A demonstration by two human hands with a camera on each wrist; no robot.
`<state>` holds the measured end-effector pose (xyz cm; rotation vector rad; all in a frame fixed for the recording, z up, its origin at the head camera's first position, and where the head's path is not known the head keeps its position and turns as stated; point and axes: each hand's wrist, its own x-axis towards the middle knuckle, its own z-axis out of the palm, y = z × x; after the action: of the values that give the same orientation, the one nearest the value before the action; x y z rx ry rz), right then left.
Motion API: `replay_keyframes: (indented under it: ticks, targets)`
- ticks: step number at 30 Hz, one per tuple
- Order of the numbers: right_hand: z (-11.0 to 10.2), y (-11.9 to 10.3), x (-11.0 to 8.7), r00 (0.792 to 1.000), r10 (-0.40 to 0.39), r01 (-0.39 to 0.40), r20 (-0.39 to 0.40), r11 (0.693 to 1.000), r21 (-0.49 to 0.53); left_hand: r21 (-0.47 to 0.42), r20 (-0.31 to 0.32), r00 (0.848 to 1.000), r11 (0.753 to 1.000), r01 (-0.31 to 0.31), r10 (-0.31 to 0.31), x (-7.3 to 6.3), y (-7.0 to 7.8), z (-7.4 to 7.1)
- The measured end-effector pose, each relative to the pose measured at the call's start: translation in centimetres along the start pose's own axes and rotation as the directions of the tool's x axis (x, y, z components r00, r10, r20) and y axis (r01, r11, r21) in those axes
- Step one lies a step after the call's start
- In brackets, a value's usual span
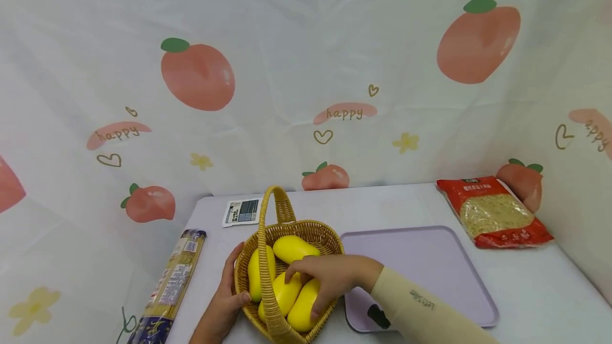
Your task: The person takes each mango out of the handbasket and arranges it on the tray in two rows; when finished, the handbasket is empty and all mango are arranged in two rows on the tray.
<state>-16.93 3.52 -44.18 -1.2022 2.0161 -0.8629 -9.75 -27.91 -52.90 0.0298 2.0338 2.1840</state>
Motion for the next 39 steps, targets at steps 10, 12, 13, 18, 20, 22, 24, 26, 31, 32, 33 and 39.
replay_keyframes:
  ticks: [10,12,13,18,20,22,24,26,31,32,33,39]
  targets:
    - [0.6,-0.4,0.6,1.0,-0.002,0.008,0.027,0.978,-0.207,0.007,-0.004,1.0,1.0,0.006,-0.006,-0.1,0.2,0.1]
    - [0.6,-0.5,0.6,1.0,0.004,0.002,0.03,0.977,-0.214,0.006,-0.005,1.0,1.0,0.012,-0.012,0.0,0.1,0.1]
    - [0.5,-0.5,0.6,0.999,0.006,0.001,0.031,0.976,-0.216,0.005,-0.003,1.0,1.0,0.012,-0.012,0.0,0.1,0.0]
    - [0.4,-0.6,0.6,0.999,0.019,-0.011,0.032,0.97,-0.242,0.008,-0.006,1.0,1.0,0.011,-0.011,0.2,0.0,0.0]
    - [0.3,-0.7,0.5,0.999,0.036,-0.029,0.024,0.968,-0.25,0.01,-0.008,1.0,1.0,0.009,-0.009,0.3,0.0,0.1]
    - [0.2,-0.8,0.4,0.998,0.053,-0.048,0.015,0.97,-0.239,0.009,-0.007,1.0,1.0,0.008,-0.008,0.2,0.0,0.1]
    - [0.0,-0.9,0.3,0.998,0.054,-0.051,0.008,0.975,-0.218,0.008,-0.006,1.0,1.0,0.005,-0.005,0.2,0.0,0.1]
    - [-0.2,-1.1,0.2,0.999,0.051,-0.049,0.006,0.98,-0.194,0.006,-0.005,1.0,1.0,0.004,-0.004,0.2,0.0,0.1]
    - [-0.9,-1.3,-0.4,0.999,0.045,-0.045,-0.005,0.983,-0.176,0.005,-0.004,1.0,1.0,0.002,-0.002,0.2,-0.1,0.0]
    - [-1.1,-1.3,-0.6,0.999,0.046,-0.047,-0.013,0.984,-0.175,0.006,-0.005,1.0,1.0,0.002,-0.002,0.2,-0.1,0.0]
    - [-1.2,-1.4,-0.8,0.999,0.045,-0.048,-0.023,0.984,-0.173,0.006,-0.006,1.0,1.0,0.002,-0.002,0.2,-0.1,0.0]
    - [-1.8,-1.2,-1.6,0.985,0.013,-0.036,-0.174,0.991,-0.131,0.012,-0.012,1.0,1.0,0.012,-0.012,0.1,0.1,0.1]
